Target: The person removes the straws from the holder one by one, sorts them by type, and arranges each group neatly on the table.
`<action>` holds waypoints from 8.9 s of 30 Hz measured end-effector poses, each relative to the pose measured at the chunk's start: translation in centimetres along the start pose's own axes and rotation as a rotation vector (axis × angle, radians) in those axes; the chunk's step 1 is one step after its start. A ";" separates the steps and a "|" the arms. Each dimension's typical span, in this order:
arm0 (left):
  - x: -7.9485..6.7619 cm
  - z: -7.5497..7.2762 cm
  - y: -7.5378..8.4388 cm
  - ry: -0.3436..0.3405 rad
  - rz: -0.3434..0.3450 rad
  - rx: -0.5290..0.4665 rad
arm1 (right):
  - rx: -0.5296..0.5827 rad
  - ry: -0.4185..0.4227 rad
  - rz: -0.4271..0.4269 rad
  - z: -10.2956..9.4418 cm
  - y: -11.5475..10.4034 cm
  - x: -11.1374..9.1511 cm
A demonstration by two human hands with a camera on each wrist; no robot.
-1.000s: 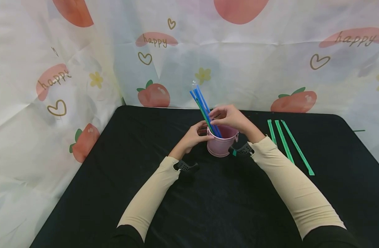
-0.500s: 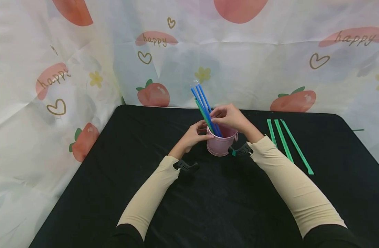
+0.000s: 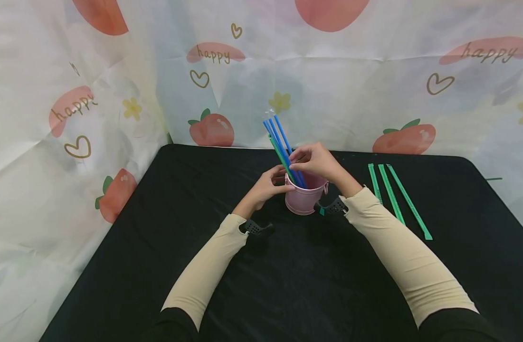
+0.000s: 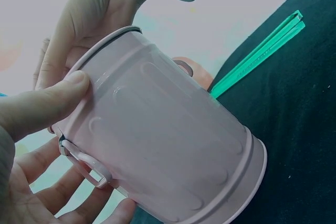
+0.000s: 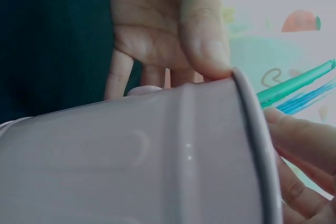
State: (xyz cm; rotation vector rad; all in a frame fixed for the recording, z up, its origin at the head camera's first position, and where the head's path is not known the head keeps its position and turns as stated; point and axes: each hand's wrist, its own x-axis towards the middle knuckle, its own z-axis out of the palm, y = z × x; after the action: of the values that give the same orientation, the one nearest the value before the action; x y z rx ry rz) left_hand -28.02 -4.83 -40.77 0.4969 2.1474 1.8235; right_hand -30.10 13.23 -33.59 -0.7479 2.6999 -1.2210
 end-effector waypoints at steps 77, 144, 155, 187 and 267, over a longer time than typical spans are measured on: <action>0.1 0.1 -0.1 0.011 0.003 0.013 | 0.212 0.275 0.057 -3.6 -0.4 -0.3; 0.0 0.1 -0.2 0.009 -0.007 0.003 | 0.085 0.366 0.049 -10.4 0.4 -4.3; 0.1 0.1 -0.1 0.010 0.004 0.004 | 0.068 0.379 0.108 -11.6 1.4 -6.5; 0.1 0.1 0.2 0.010 -0.004 0.005 | 0.022 0.394 0.171 -15.7 5.9 -12.2; 0.0 0.1 0.0 0.015 -0.008 0.013 | -0.205 0.159 0.466 -19.1 18.0 -19.4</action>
State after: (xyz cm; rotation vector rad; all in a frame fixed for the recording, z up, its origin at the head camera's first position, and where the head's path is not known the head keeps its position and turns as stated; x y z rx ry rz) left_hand -28.01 -4.71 -40.75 0.4782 2.1689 1.8161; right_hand -25.40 45.45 -36.03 -0.0169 2.9172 -0.9353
